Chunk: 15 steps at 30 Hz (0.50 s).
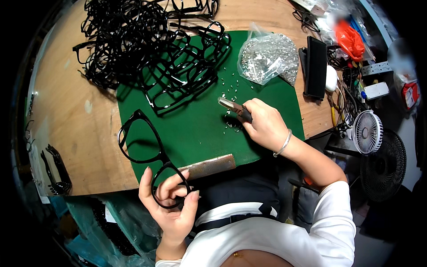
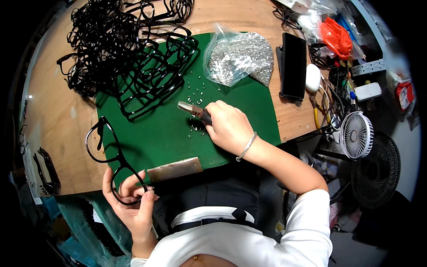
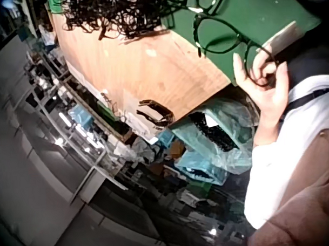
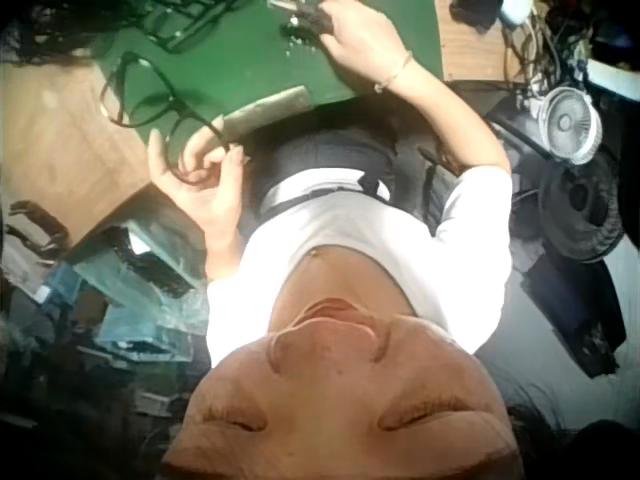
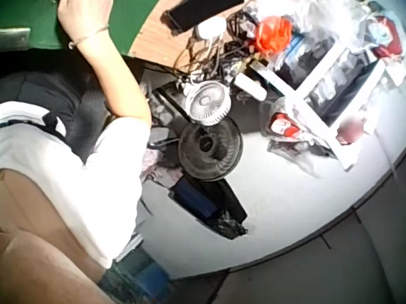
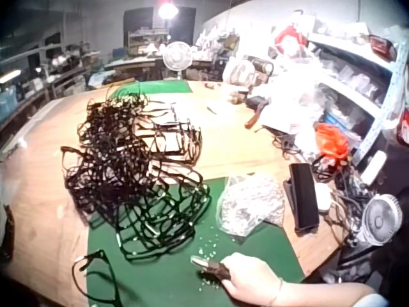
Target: The person transfers eyeglass frames from a plastic bag onto a table, then uses pliers to repeatedly bend and adjust the temples of several frames. The person handles the frames one at a time, placing adjusted units aside on the table.
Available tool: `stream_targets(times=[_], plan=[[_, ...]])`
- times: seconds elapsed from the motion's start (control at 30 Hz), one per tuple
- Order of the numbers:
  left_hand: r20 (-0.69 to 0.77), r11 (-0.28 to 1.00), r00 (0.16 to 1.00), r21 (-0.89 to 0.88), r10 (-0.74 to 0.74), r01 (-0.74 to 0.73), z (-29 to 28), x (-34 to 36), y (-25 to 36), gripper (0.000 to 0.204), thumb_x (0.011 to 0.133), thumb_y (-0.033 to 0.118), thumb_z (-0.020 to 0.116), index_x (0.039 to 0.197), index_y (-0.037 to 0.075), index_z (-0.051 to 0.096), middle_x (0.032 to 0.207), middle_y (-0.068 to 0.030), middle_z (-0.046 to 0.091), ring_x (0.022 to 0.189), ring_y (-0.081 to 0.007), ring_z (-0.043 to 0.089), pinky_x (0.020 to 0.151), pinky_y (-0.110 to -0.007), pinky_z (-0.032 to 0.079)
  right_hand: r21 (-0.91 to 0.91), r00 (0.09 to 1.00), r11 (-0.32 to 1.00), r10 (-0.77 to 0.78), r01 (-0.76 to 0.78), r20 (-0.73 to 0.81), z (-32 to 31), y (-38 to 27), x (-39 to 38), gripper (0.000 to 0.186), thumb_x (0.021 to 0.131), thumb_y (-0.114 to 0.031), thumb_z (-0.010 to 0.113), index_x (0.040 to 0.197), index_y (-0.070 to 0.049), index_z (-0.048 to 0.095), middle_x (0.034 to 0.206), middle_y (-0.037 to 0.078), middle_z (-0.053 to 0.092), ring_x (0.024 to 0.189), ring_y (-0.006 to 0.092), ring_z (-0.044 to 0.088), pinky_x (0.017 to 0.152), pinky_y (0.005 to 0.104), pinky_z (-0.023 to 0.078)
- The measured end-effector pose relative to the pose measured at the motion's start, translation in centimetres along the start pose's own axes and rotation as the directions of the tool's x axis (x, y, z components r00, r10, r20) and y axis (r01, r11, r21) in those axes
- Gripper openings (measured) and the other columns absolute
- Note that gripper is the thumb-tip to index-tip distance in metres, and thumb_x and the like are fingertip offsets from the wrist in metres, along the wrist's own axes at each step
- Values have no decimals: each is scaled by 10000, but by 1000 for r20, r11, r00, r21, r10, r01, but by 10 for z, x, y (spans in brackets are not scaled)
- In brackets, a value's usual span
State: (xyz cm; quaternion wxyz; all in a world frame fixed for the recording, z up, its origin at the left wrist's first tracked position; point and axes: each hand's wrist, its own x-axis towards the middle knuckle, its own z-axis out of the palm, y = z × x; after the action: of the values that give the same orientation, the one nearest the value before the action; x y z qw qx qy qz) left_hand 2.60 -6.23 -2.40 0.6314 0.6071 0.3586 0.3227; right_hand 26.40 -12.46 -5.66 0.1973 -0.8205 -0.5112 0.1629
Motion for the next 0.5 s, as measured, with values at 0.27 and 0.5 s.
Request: stream_targets(times=[0.27,0.5], plan=[[231,990,970,-132,80,-50,9,17,6,950,675,-110,599,1331,55,-68,1116,-243,461,724,-135,558,758,-287,475,-39,994,999,-24,28,108,-7,2,6,150,697,-53,581,805,13,501,774,169,520,745,339,532,669,403,436],[237,979,955,59,177,-196,29,13,-1,909,698,-127,599,1315,26,-50,1207,-263,405,871,-178,552,769,-244,462,784,980,603,-23,-145,199,-23,-53,-38,160,792,-133,590,823,11,528,718,106,555,658,183,551,624,283,442]])
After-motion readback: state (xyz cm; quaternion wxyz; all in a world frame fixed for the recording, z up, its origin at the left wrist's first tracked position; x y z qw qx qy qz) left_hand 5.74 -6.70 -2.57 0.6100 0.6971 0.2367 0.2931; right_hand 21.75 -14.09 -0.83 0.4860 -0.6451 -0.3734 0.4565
